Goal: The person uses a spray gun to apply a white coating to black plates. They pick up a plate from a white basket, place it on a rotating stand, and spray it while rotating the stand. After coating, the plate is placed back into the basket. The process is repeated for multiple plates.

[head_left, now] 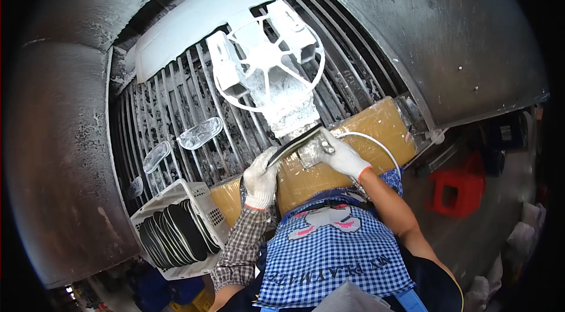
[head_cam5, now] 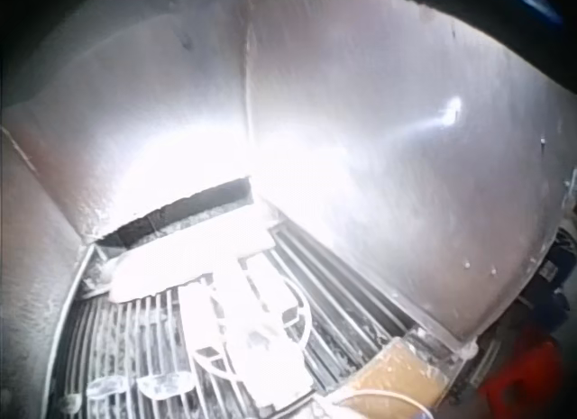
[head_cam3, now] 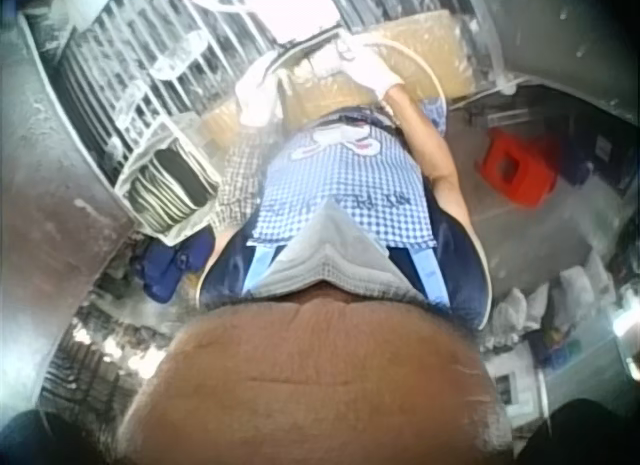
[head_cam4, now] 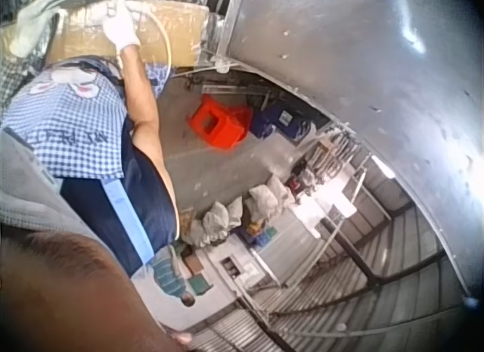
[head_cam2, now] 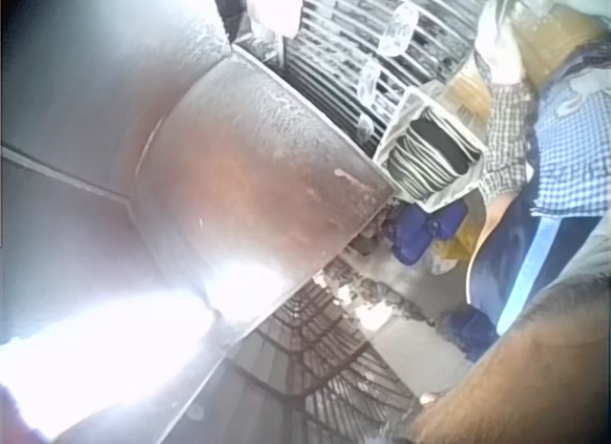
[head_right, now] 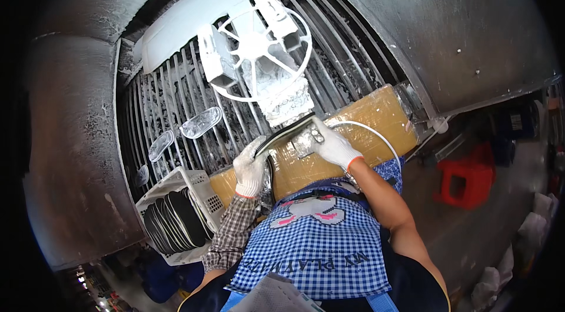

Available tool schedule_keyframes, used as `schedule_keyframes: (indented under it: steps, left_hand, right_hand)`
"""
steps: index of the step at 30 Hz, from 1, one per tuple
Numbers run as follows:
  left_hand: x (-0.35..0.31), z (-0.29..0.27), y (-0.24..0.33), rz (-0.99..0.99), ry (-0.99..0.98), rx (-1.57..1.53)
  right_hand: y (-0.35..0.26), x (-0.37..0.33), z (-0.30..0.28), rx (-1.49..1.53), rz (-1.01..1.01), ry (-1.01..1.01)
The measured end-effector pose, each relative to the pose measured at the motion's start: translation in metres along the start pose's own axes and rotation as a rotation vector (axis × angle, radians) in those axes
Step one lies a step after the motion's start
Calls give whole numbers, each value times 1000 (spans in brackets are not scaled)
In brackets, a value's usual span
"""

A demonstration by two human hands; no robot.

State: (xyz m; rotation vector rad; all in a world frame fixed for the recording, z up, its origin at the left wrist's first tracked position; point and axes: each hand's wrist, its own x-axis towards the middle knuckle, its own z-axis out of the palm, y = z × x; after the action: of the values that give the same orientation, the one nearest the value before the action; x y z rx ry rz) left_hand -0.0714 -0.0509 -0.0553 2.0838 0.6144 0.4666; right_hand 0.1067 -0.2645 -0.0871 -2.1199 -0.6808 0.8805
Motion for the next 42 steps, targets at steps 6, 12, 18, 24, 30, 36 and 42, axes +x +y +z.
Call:
schedule_keyframes:
  steps: [6, 12, 18, 24, 30, 36, 42]
  left_hand:
    - [9, -26, 13, -350, -52, -557]
    - [47, -76, 78, -235, -69, -949]
    - [133, -131, 159, 1, 76, -908]
    - [220, -135, 147, 23, 115, -939]
    - [243, -123, 134, -26, 91, -880]
    - [245, -118, 132, -56, 110, -820]
    - [254, -129, 119, -62, 193, -390]
  right_hand:
    - [-20, -27, -37, 199, 35, 152]
    - [14, -49, -56, 431, -22, 350]
    - [16, -64, -66, 558, 29, 375]
    - [18, -62, -57, 519, -3, 384]
    - [5, -67, -61, 388, 16, 399]
    - [4, -68, -62, 374, -22, 412]
    - [12, -66, -60, 418, -6, 383]
